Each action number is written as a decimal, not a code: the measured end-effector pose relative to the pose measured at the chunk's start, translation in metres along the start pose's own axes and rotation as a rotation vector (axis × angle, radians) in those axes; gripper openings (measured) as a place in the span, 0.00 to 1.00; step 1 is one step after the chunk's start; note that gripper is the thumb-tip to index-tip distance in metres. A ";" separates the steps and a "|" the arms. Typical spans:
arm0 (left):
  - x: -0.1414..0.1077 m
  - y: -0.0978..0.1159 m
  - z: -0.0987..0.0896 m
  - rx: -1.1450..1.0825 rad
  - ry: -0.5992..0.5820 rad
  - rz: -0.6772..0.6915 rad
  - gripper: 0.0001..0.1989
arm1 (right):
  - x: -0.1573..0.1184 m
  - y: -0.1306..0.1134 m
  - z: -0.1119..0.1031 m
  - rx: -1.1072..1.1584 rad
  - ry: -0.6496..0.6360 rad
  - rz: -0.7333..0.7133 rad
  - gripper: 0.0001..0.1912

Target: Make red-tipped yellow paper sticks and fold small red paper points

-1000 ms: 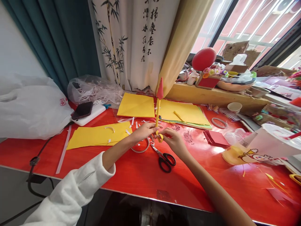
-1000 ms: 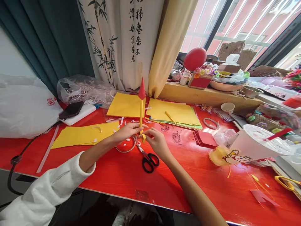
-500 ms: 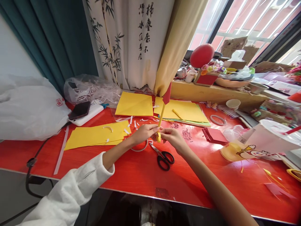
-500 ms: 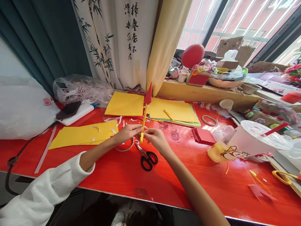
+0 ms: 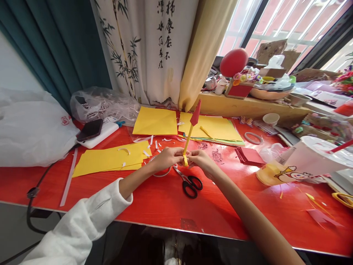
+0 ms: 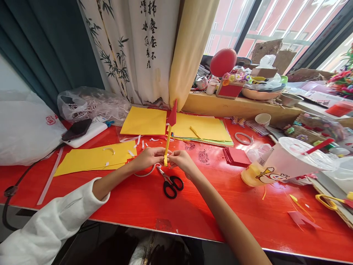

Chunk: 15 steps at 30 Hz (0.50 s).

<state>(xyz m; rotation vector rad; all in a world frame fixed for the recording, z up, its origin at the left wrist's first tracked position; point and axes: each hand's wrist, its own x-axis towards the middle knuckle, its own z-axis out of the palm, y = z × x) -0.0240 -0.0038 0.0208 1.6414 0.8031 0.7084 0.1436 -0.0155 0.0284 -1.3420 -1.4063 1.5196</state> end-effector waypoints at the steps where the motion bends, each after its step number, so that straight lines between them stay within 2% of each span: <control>1: 0.000 -0.001 0.001 0.003 0.014 0.000 0.18 | 0.000 -0.001 0.000 0.000 -0.006 -0.001 0.08; 10: 0.001 0.002 0.006 0.030 0.146 -0.010 0.13 | -0.001 0.000 0.001 -0.049 0.072 -0.050 0.11; 15: 0.000 0.006 0.009 0.067 0.193 -0.012 0.12 | -0.002 -0.002 0.000 -0.034 -0.012 -0.022 0.07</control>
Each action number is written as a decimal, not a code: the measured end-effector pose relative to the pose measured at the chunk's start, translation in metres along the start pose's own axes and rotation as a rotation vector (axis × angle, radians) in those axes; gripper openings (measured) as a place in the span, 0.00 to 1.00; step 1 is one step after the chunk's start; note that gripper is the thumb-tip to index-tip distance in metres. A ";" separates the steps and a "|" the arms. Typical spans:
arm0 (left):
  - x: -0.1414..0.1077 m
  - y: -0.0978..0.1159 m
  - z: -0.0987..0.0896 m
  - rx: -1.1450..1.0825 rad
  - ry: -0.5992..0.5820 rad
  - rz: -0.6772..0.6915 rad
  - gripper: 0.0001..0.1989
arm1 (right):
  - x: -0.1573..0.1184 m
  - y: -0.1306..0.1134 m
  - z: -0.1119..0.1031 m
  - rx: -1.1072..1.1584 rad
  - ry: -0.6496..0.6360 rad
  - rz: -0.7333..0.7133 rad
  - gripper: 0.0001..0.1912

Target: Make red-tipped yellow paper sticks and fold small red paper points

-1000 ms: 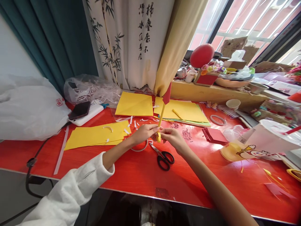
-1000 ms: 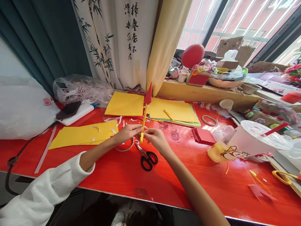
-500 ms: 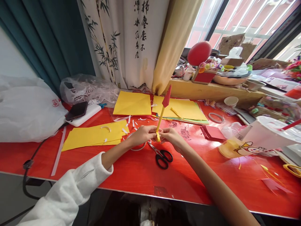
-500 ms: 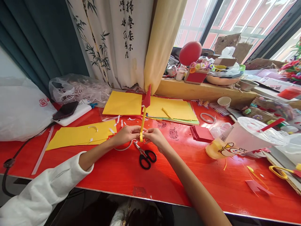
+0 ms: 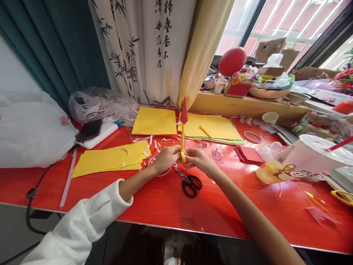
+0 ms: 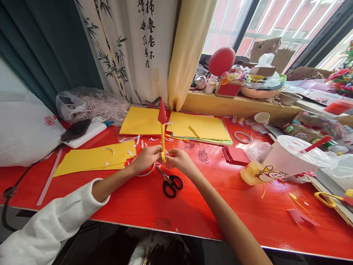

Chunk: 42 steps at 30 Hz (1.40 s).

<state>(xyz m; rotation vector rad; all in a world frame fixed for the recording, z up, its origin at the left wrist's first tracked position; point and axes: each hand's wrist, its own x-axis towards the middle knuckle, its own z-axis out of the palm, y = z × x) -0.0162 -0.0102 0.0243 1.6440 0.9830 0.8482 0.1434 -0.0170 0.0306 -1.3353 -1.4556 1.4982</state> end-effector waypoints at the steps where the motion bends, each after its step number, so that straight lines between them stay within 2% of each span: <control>1: 0.000 0.000 0.000 0.024 0.009 0.016 0.12 | -0.001 -0.001 0.000 0.009 -0.023 0.012 0.07; 7: 0.003 0.000 -0.003 0.169 0.128 0.115 0.12 | -0.005 -0.005 -0.002 0.165 -0.188 0.111 0.09; 11: 0.001 0.001 -0.002 0.087 0.123 0.092 0.12 | -0.006 -0.004 -0.005 0.243 -0.284 0.130 0.10; 17: 0.000 0.002 0.003 -0.310 0.082 -0.026 0.10 | -0.010 -0.007 0.003 0.124 -0.196 0.043 0.14; 21: 0.002 0.000 0.000 -0.360 0.090 -0.061 0.10 | -0.010 -0.004 0.009 0.069 -0.134 -0.064 0.14; 24: 0.002 0.002 -0.003 -0.306 0.094 -0.004 0.09 | -0.008 -0.004 0.008 0.128 -0.122 -0.015 0.12; 29: -0.001 0.008 -0.002 -0.049 0.096 0.125 0.12 | -0.009 -0.007 -0.002 0.227 -0.307 0.160 0.14; 33: -0.002 0.012 -0.002 0.072 0.140 0.202 0.13 | -0.009 -0.005 -0.004 0.339 -0.393 0.243 0.14; 38: -0.004 0.016 -0.005 0.133 0.155 0.320 0.12 | -0.010 -0.004 -0.001 0.371 -0.406 0.222 0.14; 42: -0.006 0.016 -0.004 0.166 0.183 0.315 0.11 | -0.012 -0.006 0.006 0.362 -0.339 0.151 0.11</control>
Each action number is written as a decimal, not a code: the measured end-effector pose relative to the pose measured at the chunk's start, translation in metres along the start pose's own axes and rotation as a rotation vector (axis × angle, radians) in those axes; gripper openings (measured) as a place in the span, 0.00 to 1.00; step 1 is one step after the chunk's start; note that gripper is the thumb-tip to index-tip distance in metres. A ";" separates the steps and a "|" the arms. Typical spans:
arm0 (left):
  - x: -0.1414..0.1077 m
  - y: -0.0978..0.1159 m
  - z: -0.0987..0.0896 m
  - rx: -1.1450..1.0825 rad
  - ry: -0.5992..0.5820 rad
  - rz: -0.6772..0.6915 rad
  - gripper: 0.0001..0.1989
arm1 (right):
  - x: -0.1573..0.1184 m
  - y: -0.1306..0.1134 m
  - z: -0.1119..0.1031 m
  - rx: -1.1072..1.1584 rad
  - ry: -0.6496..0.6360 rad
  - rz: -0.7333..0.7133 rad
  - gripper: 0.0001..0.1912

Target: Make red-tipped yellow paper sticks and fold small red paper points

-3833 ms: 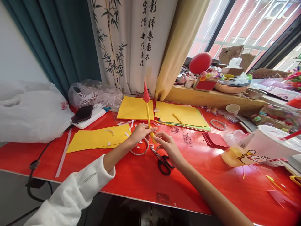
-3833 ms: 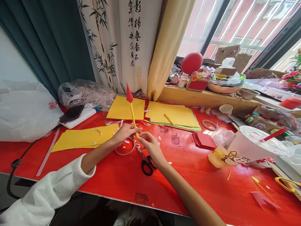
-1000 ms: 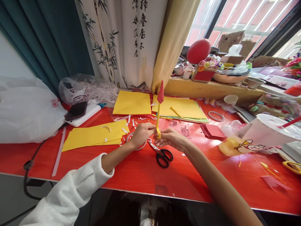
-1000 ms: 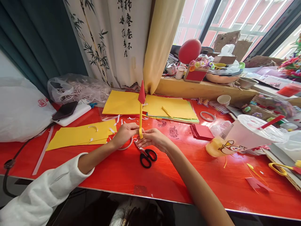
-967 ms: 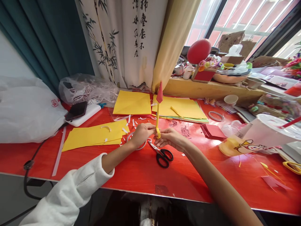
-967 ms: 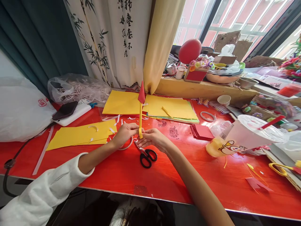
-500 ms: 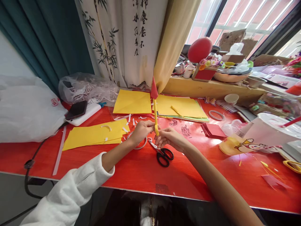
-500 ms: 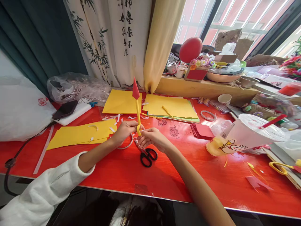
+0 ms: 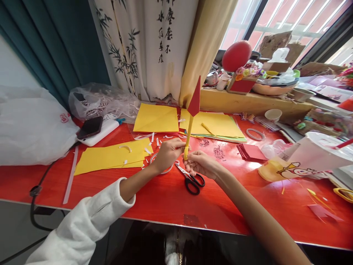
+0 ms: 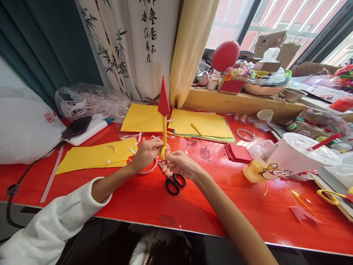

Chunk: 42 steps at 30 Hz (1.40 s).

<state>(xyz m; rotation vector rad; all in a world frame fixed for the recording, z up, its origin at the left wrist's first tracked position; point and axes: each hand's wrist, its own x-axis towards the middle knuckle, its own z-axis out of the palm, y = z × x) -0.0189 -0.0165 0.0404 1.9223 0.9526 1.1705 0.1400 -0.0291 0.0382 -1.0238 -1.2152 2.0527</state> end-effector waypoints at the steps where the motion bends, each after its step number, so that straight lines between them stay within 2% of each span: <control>1: 0.000 0.000 0.001 -0.001 0.012 -0.014 0.11 | 0.000 0.001 0.002 -0.008 0.022 -0.028 0.12; 8: 0.001 -0.005 0.002 -0.009 0.086 -0.127 0.13 | 0.005 0.007 0.011 -0.214 0.193 -0.246 0.14; 12: 0.004 -0.011 0.000 0.002 0.119 -0.109 0.13 | 0.005 0.004 0.005 -0.049 0.122 -0.117 0.18; 15: 0.005 -0.013 0.000 -0.003 0.098 -0.055 0.12 | 0.003 0.001 0.001 0.078 0.038 -0.019 0.14; 18: 0.003 -0.012 0.001 -0.023 0.064 0.004 0.10 | 0.003 0.001 0.000 0.177 0.032 -0.007 0.08; 22: 0.002 -0.011 0.004 -0.083 0.022 0.055 0.10 | 0.004 0.002 0.002 0.181 0.074 -0.023 0.05; 25: 0.003 -0.014 0.003 -0.136 -0.018 0.016 0.10 | 0.003 0.001 0.004 0.086 0.092 -0.060 0.06; 29: 0.006 -0.018 -0.001 -0.212 -0.094 -0.063 0.11 | 0.004 0.001 0.003 -0.092 0.130 -0.191 0.12; 33: 0.011 -0.017 -0.005 -0.165 -0.103 -0.070 0.10 | 0.007 0.004 -0.001 -0.090 0.213 -0.258 0.13; 38: 0.014 -0.018 -0.008 -0.176 -0.055 -0.221 0.15 | 0.009 0.005 -0.005 -0.031 0.344 -0.309 0.14; 42: 0.012 -0.015 -0.006 -0.176 -0.040 -0.198 0.18 | 0.009 0.004 -0.003 -0.054 0.366 -0.344 0.15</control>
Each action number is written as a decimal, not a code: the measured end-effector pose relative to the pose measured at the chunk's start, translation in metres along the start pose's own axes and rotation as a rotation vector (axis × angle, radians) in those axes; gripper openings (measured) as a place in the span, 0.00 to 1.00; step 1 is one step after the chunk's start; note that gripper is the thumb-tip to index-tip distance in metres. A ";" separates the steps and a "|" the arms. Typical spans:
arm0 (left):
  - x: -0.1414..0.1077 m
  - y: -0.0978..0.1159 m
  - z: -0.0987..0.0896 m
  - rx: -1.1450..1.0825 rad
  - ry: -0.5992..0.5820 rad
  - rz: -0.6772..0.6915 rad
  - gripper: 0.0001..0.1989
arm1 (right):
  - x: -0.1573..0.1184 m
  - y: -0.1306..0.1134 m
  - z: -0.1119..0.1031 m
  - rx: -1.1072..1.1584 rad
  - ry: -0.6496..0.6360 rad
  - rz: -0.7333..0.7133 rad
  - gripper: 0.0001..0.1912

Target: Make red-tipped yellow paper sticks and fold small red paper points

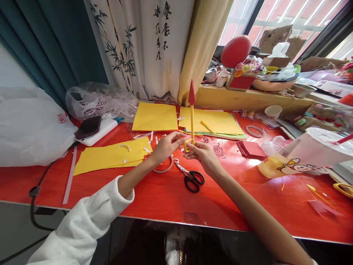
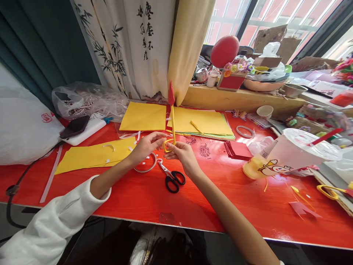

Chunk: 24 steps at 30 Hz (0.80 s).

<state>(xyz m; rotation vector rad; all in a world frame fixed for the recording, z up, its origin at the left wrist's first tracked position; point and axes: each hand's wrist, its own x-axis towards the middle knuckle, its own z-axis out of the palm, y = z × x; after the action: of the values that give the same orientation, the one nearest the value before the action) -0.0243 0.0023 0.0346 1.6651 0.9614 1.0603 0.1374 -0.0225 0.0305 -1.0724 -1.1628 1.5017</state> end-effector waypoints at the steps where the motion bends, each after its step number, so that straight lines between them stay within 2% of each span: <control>1: -0.001 0.001 0.001 -0.007 0.017 0.010 0.18 | -0.001 0.000 0.001 -0.014 0.000 -0.009 0.15; 4: -0.006 0.008 0.001 -0.032 0.070 0.024 0.19 | -0.002 -0.001 0.002 -0.055 0.023 -0.036 0.15; 7: -0.010 0.014 0.002 0.012 0.023 0.071 0.17 | -0.002 -0.002 0.002 -0.066 0.026 -0.060 0.15; 9: -0.011 0.015 0.003 0.065 0.021 0.084 0.15 | -0.001 -0.003 0.001 -0.034 -0.010 -0.062 0.16; 12: -0.010 0.014 0.003 0.100 0.090 0.070 0.15 | -0.001 -0.004 -0.001 0.034 -0.077 -0.055 0.17; 24: -0.007 0.009 0.001 -0.027 0.077 0.053 0.16 | 0.001 -0.002 -0.003 0.144 -0.093 -0.014 0.13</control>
<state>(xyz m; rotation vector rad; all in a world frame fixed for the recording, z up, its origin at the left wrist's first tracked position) -0.0244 -0.0065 0.0415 1.6457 0.9526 1.1758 0.1410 -0.0210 0.0318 -0.9044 -1.1049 1.6132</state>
